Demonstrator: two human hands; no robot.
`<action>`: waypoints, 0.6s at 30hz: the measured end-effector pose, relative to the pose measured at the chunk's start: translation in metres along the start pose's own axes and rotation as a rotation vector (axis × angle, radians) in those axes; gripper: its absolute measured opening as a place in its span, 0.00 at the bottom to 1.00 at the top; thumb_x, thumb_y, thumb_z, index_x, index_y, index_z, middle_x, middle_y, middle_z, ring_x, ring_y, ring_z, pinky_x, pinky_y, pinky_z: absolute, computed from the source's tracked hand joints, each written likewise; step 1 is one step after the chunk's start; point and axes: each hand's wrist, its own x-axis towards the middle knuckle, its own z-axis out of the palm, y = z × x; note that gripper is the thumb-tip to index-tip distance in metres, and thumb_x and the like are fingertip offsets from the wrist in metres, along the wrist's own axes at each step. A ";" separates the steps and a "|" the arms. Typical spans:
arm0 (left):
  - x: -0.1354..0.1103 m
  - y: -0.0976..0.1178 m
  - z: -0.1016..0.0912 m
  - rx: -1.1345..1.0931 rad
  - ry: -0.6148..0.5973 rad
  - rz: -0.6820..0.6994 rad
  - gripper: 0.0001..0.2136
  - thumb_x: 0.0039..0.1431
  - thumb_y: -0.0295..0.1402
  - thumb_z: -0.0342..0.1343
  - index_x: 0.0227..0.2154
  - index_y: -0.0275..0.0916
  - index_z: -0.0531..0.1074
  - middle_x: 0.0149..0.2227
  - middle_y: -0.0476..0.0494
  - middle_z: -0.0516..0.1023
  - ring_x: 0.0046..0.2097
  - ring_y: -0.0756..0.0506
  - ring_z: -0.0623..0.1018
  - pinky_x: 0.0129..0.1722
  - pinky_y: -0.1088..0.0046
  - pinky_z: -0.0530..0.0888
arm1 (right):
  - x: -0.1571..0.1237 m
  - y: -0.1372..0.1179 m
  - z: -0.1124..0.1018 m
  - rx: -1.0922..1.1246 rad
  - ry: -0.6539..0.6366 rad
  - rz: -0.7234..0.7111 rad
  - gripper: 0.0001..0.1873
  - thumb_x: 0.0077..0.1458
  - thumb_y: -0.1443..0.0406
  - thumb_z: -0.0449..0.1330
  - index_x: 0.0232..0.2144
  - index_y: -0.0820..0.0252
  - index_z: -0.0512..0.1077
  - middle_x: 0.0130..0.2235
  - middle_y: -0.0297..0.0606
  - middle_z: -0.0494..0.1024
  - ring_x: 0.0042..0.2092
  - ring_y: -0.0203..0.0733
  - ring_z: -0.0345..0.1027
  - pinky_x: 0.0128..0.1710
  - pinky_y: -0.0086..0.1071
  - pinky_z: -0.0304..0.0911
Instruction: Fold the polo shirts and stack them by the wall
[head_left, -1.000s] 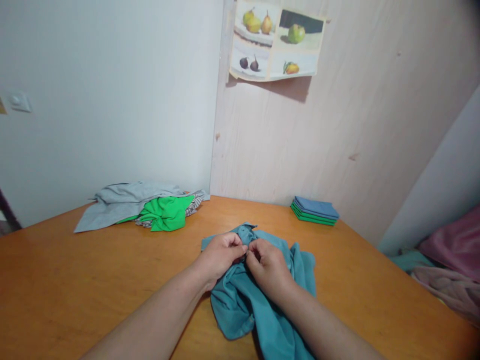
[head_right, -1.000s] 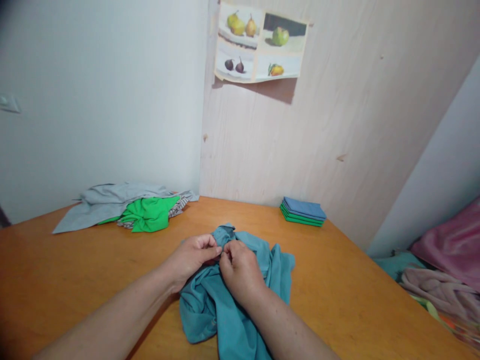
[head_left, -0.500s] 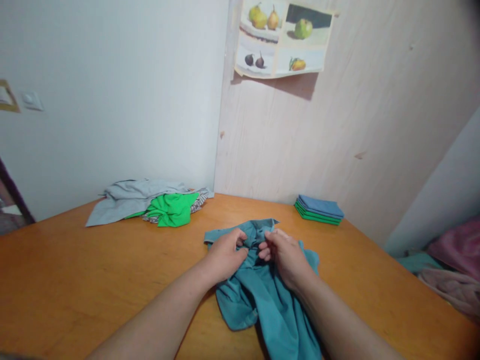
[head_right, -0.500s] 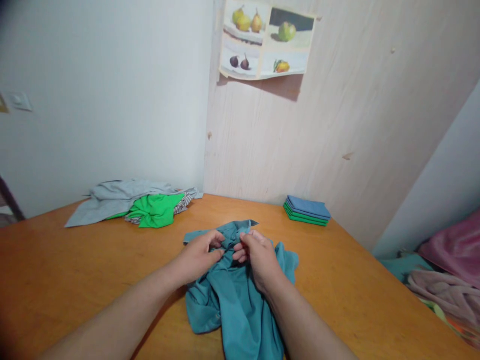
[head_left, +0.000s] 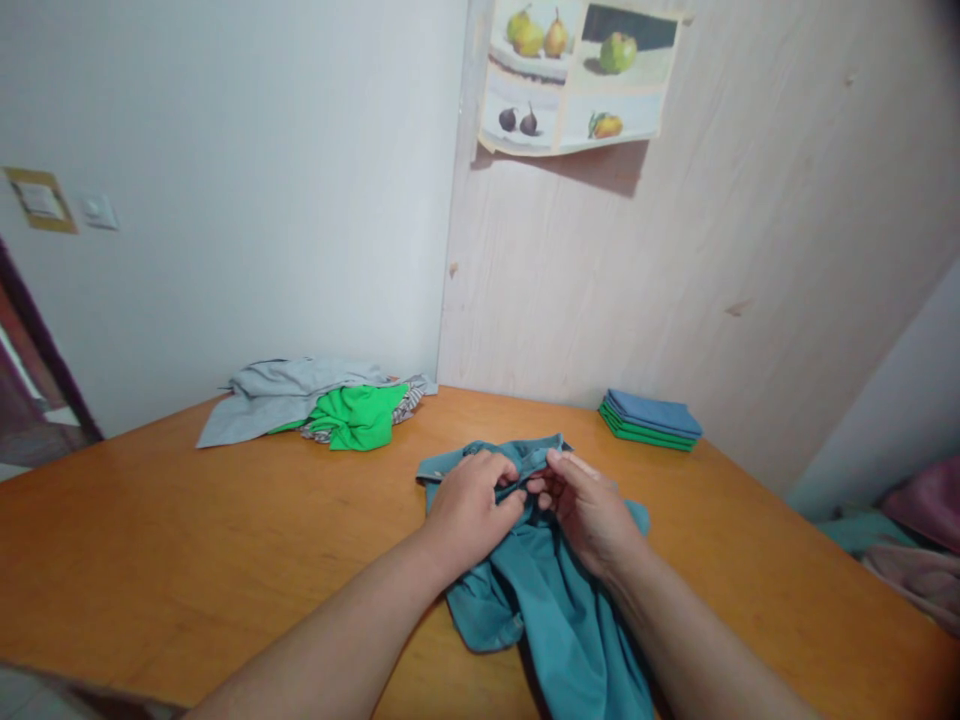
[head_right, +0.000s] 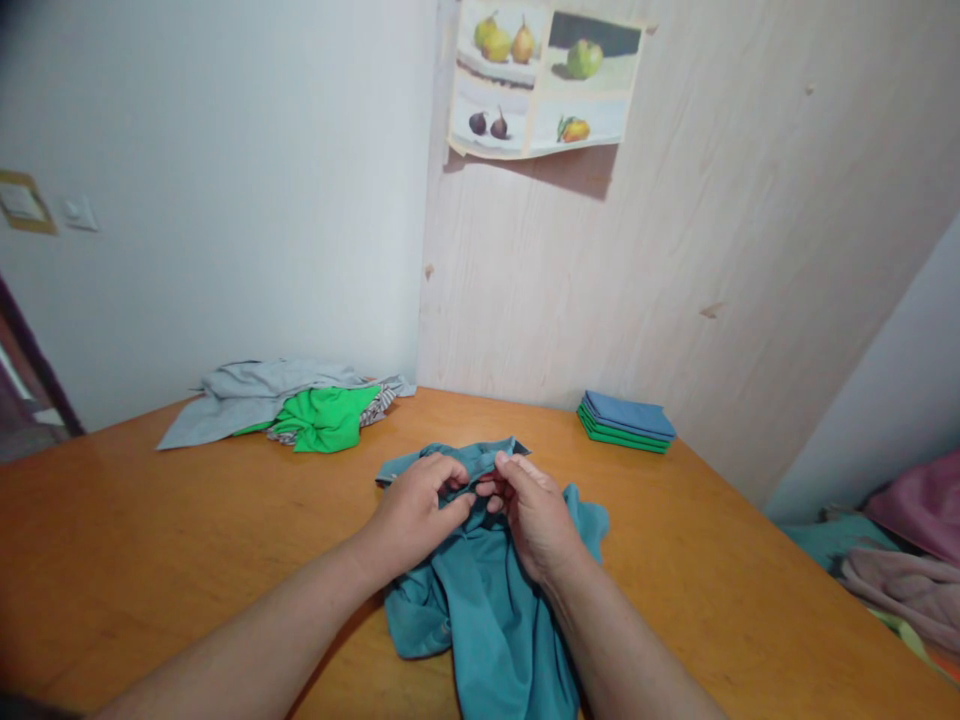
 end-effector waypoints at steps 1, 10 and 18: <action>0.001 -0.002 0.001 -0.031 -0.002 -0.019 0.02 0.56 0.32 0.56 0.30 0.41 0.71 0.33 0.46 0.74 0.38 0.44 0.71 0.37 0.70 0.63 | 0.000 0.000 0.001 -0.008 -0.012 0.001 0.14 0.54 0.53 0.65 0.31 0.59 0.76 0.32 0.39 0.79 0.33 0.38 0.71 0.29 0.28 0.63; 0.004 -0.004 0.003 -0.451 -0.058 -0.405 0.07 0.53 0.36 0.56 0.24 0.39 0.67 0.24 0.53 0.66 0.29 0.49 0.64 0.30 0.74 0.59 | 0.000 0.004 -0.001 -0.255 0.059 0.017 0.09 0.49 0.59 0.64 0.28 0.58 0.71 0.26 0.32 0.73 0.25 0.33 0.65 0.25 0.27 0.61; 0.003 -0.008 0.004 -0.463 -0.124 -0.421 0.08 0.54 0.38 0.54 0.25 0.39 0.65 0.24 0.54 0.62 0.28 0.50 0.61 0.28 0.74 0.58 | -0.003 0.009 -0.001 -0.601 -0.059 -0.019 0.11 0.51 0.56 0.62 0.27 0.57 0.69 0.20 0.28 0.68 0.21 0.33 0.61 0.21 0.28 0.57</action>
